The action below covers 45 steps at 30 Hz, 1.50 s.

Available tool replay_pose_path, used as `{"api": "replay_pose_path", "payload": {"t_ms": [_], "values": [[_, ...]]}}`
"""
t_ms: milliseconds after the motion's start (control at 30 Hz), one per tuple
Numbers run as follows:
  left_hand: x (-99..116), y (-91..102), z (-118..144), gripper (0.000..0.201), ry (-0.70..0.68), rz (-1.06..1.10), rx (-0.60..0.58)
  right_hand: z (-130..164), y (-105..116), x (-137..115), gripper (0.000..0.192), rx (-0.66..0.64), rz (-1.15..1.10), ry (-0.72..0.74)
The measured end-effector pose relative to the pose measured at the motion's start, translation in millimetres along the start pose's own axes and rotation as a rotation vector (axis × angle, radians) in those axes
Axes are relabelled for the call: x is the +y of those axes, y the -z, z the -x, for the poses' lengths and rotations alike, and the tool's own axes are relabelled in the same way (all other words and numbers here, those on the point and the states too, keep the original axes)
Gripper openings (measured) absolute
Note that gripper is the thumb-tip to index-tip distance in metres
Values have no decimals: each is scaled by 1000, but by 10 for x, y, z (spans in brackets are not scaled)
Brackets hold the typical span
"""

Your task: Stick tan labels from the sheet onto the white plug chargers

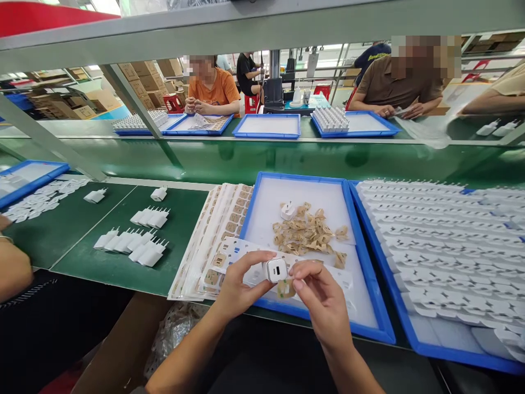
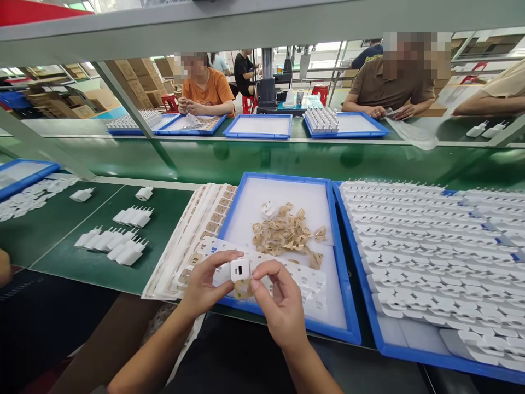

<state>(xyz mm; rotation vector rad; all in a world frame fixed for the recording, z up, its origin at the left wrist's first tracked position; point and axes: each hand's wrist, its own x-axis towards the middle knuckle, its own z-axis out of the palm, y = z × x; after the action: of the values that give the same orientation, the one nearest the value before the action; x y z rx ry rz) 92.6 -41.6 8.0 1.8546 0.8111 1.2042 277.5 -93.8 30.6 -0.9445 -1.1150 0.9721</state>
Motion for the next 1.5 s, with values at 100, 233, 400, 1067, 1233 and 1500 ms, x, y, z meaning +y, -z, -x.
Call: {"api": "replay_pose_path", "payload": {"t_ms": [100,233,400,1067,1233,1500], "values": [[27,-3,-3,42,-104,-26,-3,-31,-12,-6,4,51,42,-23],[49,5,-20,42,-115,-37,-32,-65,-22,-31,5,28,66,-68],[59,29,-37,42,-114,-50,-45,-78,-34,-41,7,27,81,-77],[79,65,-24,40,-106,-50,-59,-67,-83,-50,4,11,120,-67],[84,78,-16,39,-106,-63,-65,-71,-95,-53,5,16,143,-55],[67,97,-8,39,-92,-60,-75,-68,-87,-32,6,6,165,-46]]}}
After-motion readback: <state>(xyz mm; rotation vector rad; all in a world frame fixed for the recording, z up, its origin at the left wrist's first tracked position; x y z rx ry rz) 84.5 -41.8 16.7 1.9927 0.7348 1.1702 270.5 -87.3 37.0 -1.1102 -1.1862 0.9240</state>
